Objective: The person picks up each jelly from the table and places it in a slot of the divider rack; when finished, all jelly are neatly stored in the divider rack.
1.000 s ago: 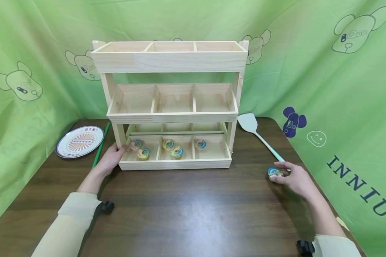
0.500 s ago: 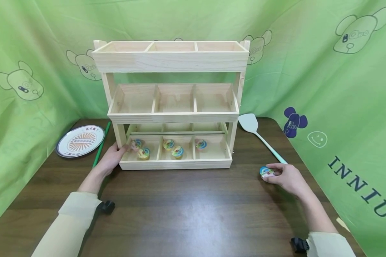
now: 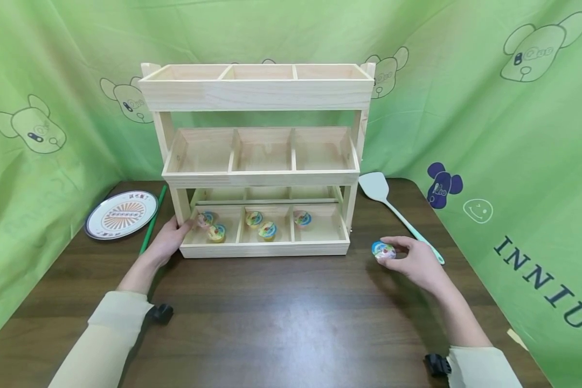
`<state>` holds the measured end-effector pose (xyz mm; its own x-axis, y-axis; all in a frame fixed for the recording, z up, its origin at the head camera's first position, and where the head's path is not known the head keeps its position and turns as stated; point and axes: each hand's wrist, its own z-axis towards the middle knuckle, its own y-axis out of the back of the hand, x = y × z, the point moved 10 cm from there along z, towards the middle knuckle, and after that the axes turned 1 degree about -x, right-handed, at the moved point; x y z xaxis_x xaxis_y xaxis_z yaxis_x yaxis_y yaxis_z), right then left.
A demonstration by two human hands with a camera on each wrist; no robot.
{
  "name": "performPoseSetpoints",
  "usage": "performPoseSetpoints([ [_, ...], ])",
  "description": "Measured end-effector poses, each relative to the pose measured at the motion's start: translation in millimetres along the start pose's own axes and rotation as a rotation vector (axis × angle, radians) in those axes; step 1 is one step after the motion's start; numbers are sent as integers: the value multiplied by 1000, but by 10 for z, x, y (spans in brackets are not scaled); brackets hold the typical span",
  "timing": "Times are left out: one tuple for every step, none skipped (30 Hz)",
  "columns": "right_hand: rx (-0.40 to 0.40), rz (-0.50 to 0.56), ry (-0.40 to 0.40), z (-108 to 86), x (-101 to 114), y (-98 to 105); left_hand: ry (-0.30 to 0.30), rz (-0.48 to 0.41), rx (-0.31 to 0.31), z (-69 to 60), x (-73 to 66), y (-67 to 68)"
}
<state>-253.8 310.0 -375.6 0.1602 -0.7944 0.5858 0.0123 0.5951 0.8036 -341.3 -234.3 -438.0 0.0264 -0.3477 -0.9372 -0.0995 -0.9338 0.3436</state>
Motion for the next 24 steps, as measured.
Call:
performPoseSetpoints([
  [-5, 8, 6, 9, 35, -7, 0, 0, 0, -3, -3, 0],
  [-8, 20, 12, 20, 68, -16, 0, -2, -1, -5, 0, 2],
  [-11, 27, 19, 31, 99, -25, -3, -3, -1, -6, 0, 3],
  [-15, 37, 26, 44, 128, -34, -3, 2, -2, -5, 3, 4],
  [-19, 49, 33, 56, 158, -42, -3, 7, -4, -5, 5, 5],
  [-22, 61, 41, 71, 186, -50, -2, 13, -5, -5, 9, 5],
  [-26, 69, 45, 84, 208, -57, -1, 18, -6, -3, 11, 6],
  [-27, 77, 47, 98, 228, -65, 0, 20, -8, -5, 13, 7],
  [-26, 84, 46, 112, 245, -73, 0, 22, -8, -4, 14, 4],
  [-26, 92, 46, 126, 261, -79, 0, 23, -8, -5, 12, 2],
  [-23, 99, 46, 142, 276, -87, 0, 23, -8, -7, 10, 1],
  [-21, 103, 46, 159, 290, -96, -1, 20, -8, -9, 8, 1],
  [-17, 109, 46, 177, 304, -106, -3, 19, -9, -10, 5, 1],
  [-13, 116, 48, 196, 320, -118, -3, 18, -8, -12, 4, 1],
  [-8, 120, 51, 215, 335, -131, -2, 18, -7, -13, 2, 0],
  [-5, 125, 55, 235, 351, -144, 0, 19, -7, -16, 3, 3],
  [-4, 127, 61, 254, 368, -156, 3, 20, -7, -17, 5, 5],
  [-4, 130, 66, 273, 383, -167, 6, 22, -6, -17, 7, 6],
  [-5, 135, 71, 290, 399, -176, 10, 25, -4, -15, 10, 6],
  [-6, 140, 74, 308, 412, -186, 14, 25, -2, -13, 12, 6],
  [-7, 148, 79, 324, 429, -194, 17, 24, 0, -9, 14, 7],
  [-11, 153, 84, 341, 445, -200, 21, 24, 2, -3, 16, 6],
  [-14, 159, 86, 359, 457, -208, 23, 23, 5, 3, 16, 3],
  [-16, 166, 90, 377, 472, -216, 27, 22, 8, 10, 16, 0],
])
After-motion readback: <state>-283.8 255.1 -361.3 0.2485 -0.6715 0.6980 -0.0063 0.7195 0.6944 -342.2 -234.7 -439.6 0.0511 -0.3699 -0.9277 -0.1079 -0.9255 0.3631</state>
